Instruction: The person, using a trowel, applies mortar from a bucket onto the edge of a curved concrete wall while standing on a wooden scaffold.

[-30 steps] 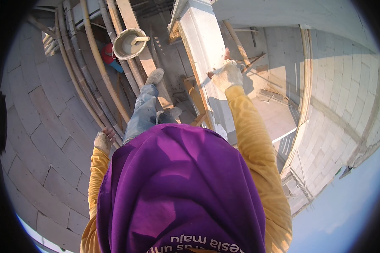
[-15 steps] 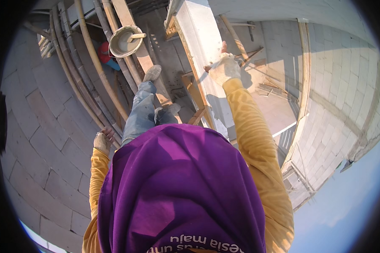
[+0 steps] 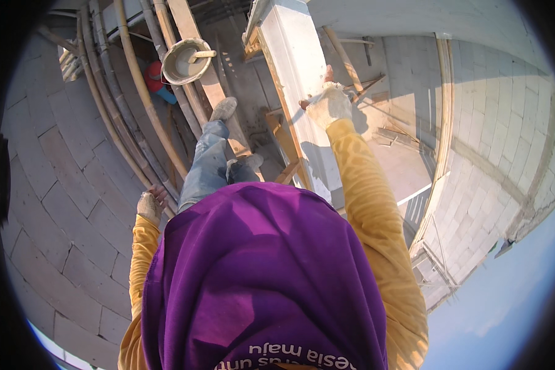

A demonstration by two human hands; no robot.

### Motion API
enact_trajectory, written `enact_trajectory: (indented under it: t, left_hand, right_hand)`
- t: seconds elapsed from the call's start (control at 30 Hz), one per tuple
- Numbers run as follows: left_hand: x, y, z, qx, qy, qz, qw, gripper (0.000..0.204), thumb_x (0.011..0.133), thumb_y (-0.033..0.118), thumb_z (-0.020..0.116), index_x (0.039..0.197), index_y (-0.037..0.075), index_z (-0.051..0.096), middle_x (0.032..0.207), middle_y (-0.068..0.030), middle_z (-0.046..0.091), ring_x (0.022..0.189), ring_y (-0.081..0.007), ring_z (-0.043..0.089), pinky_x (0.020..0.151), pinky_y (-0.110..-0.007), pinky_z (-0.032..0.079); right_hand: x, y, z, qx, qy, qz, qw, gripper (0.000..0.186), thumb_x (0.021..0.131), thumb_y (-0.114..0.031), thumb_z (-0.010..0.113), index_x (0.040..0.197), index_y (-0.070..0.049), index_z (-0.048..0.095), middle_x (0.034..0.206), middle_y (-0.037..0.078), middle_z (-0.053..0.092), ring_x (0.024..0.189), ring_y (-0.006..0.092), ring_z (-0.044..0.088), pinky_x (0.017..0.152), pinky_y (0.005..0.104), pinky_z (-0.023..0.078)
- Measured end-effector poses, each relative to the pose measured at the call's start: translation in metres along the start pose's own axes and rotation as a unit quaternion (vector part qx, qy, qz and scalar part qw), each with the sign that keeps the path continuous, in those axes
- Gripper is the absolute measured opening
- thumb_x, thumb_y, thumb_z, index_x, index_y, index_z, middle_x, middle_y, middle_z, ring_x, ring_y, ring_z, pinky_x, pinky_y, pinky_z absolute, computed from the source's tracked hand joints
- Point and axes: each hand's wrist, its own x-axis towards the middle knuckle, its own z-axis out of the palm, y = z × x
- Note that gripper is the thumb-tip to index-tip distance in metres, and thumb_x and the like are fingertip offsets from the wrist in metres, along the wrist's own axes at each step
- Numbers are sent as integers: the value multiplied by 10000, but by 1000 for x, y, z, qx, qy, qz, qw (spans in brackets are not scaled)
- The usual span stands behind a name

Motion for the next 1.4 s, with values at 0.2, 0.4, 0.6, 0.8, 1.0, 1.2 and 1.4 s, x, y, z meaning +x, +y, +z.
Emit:
enact_trajectory:
  t: [0.2,0.4,0.6,0.8,1.0,1.2,1.4]
  left_hand:
    - [-1,3,1,-13,-14,-6,1000,314,949,298,584,1207,119,594,1156,-104,654,1001,-262,632,840,-438,508]
    - [-1,3,7,10,21,-8,1000,261,941,321,574,1134,152,620,1111,-75,676,953,-249,649,791,-417,507]
    - [1,8,9,12,1,-9,1000,221,938,327,579,1080,171,643,1044,-41,696,887,-231,663,734,-412,515]
    - [13,11,3,-5,-51,-14,999,238,951,337,553,1088,165,644,1036,-45,697,892,-228,664,751,-422,508]
    - [-6,25,37,23,-43,6,999,223,981,314,496,1046,151,633,1059,-69,681,910,-233,657,758,-415,504]
    - [-15,37,48,13,-133,22,991,217,1001,289,470,1061,134,609,1094,-80,665,924,-245,652,727,-389,506]
    - [-30,35,97,86,-130,45,987,293,975,289,531,1175,83,586,1189,-137,641,1015,-285,641,806,-416,503]
  right_hand:
    - [2,-1,-2,-1,-6,-4,1000,1142,715,-319,826,1555,-43,103,1344,305,526,1252,393,537,1053,390,430]
    - [2,-2,-2,-19,-7,3,1000,1139,724,-319,813,1551,-20,90,1321,283,553,1231,374,557,1032,392,447]
    - [-8,-11,-14,-56,-14,8,998,1149,750,-375,781,1557,-39,36,1324,269,556,1212,378,571,1007,405,467]
    - [3,8,-2,-101,-24,-17,994,1102,811,-439,732,1564,-76,13,1399,265,497,1256,376,540,1043,422,435]
    - [-5,30,-1,15,9,-48,999,881,897,-396,639,1560,-98,140,1380,288,499,1270,404,510,1069,459,403]
    - [-31,83,23,42,17,-57,997,709,923,-274,597,1526,-100,267,1378,256,510,1248,404,521,1041,428,433]
    - [-90,135,43,55,-26,-35,998,677,896,-248,619,1492,-82,347,1364,233,529,1230,368,546,1031,412,441]
